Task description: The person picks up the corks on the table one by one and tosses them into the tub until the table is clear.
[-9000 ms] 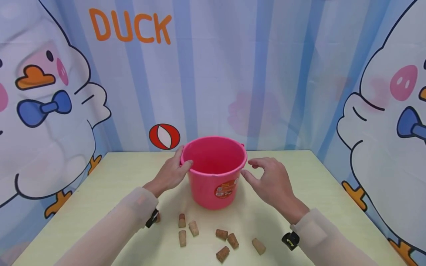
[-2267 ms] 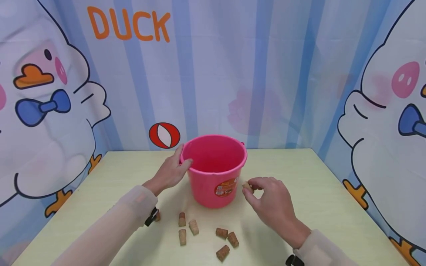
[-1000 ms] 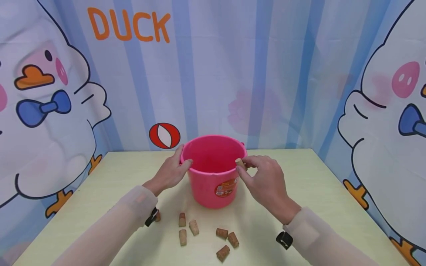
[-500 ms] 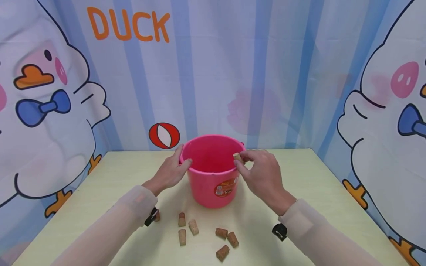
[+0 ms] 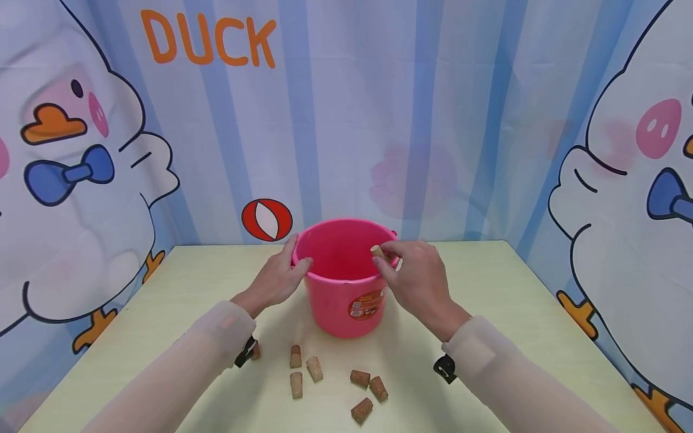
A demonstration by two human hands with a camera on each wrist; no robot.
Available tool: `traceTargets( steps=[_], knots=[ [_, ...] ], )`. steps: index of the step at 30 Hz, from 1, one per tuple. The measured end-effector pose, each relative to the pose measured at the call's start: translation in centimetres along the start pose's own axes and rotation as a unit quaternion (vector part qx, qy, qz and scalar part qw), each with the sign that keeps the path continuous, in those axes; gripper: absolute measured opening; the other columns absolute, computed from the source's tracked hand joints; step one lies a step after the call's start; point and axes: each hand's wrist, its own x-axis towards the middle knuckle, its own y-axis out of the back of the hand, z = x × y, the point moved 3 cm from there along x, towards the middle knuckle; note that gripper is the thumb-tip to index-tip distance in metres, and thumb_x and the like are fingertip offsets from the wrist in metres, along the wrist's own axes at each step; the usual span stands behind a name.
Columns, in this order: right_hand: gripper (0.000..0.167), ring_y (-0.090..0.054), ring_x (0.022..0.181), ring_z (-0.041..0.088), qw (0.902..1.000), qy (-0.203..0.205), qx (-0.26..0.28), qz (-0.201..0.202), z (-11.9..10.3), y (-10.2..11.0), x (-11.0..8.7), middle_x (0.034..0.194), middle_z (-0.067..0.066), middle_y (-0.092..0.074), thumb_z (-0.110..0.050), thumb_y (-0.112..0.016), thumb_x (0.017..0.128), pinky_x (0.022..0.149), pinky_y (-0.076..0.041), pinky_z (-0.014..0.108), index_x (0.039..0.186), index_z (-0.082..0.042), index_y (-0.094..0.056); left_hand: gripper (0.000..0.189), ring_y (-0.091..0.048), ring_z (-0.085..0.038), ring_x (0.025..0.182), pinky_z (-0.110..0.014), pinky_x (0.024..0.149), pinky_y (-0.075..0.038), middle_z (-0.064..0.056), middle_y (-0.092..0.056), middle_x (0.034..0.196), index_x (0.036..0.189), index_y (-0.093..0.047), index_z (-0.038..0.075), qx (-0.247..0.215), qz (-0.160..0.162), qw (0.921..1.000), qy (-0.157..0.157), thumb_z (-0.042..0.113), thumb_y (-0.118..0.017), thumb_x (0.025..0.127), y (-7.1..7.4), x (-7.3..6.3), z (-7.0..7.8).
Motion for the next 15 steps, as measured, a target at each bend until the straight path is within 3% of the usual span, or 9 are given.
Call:
traceTargets(
  steps=[15],
  knots=[
    [0.029, -0.065, 0.085, 0.03, 0.9986, -0.016, -0.013, -0.049, -0.6, -1.2, 1.2, 0.093, 0.009, -0.076, -0.023, -0.08, 0.09, 0.065, -0.058, 0.037, 0.111, -0.004, -0.078, 0.076, -0.057, -0.021, 0.111, -0.035, 0.081, -0.06, 0.0, -0.056, 0.133, 0.159, -0.024, 0.019, 0.004, 0.002, 1.0, 0.001, 0.034, -0.064, 0.097, 0.0, 0.1, -0.1]
  ],
)
